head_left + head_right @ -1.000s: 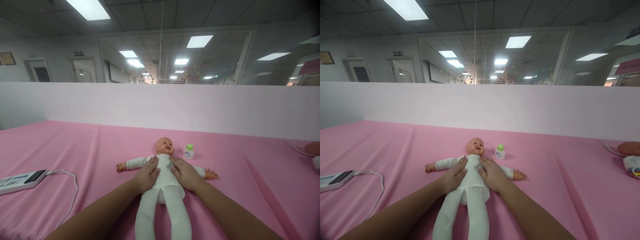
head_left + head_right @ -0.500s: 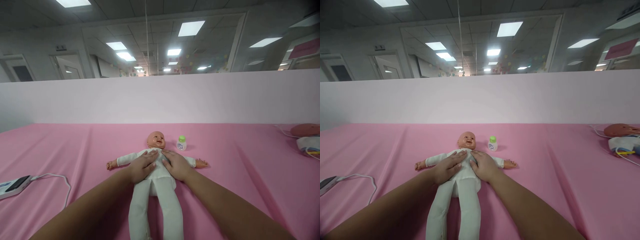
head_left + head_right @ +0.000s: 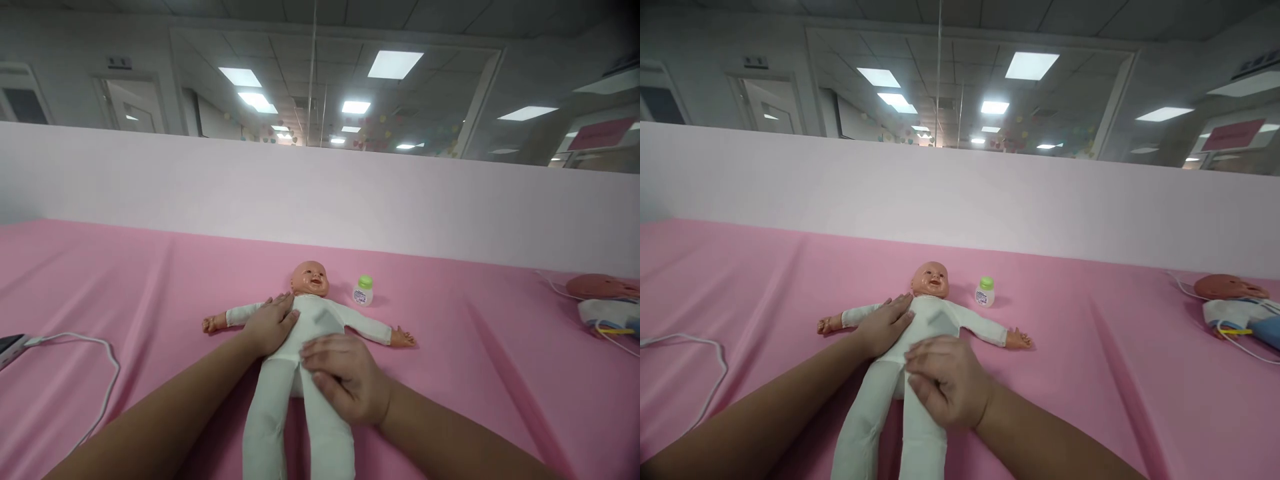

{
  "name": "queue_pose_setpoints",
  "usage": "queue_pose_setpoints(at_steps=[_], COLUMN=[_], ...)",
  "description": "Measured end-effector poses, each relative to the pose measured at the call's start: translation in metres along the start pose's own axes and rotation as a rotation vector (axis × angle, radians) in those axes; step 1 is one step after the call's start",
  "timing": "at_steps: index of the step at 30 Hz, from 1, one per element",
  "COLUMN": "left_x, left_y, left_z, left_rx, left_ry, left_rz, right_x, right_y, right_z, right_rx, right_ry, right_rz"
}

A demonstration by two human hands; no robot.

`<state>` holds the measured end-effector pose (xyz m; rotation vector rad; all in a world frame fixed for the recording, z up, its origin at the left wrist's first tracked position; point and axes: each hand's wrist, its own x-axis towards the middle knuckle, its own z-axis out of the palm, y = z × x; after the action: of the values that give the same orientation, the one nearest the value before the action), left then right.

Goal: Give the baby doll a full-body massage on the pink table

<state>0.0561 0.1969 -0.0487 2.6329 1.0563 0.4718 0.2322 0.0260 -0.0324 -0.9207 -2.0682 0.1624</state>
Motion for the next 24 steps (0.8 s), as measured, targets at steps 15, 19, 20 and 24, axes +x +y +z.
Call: queue_pose_setpoints(at_steps=[15,19,20,24], left_x=[0.0,-0.004,-0.006,-0.021], left_y=[0.006,0.006,0.005,0.009], left_z=[0.001,0.001,0.0,-0.015], left_rx=[0.036,0.044,0.054,0.066], left_ry=[-0.057,-0.048,-0.047,-0.042], left_rz=[0.033,0.038,0.038,0.022], right_x=[0.009,0.003,0.001,-0.002], right_y=[0.058,0.075,0.077,0.079], right_z=[-0.012,-0.014,-0.015,-0.018], right_rx=[-0.188,-0.267,-0.293,-0.369], right_ry=[-0.262,-0.216,-0.195,-0.08], right_rz=[0.34,0.478,0.513,0.639])
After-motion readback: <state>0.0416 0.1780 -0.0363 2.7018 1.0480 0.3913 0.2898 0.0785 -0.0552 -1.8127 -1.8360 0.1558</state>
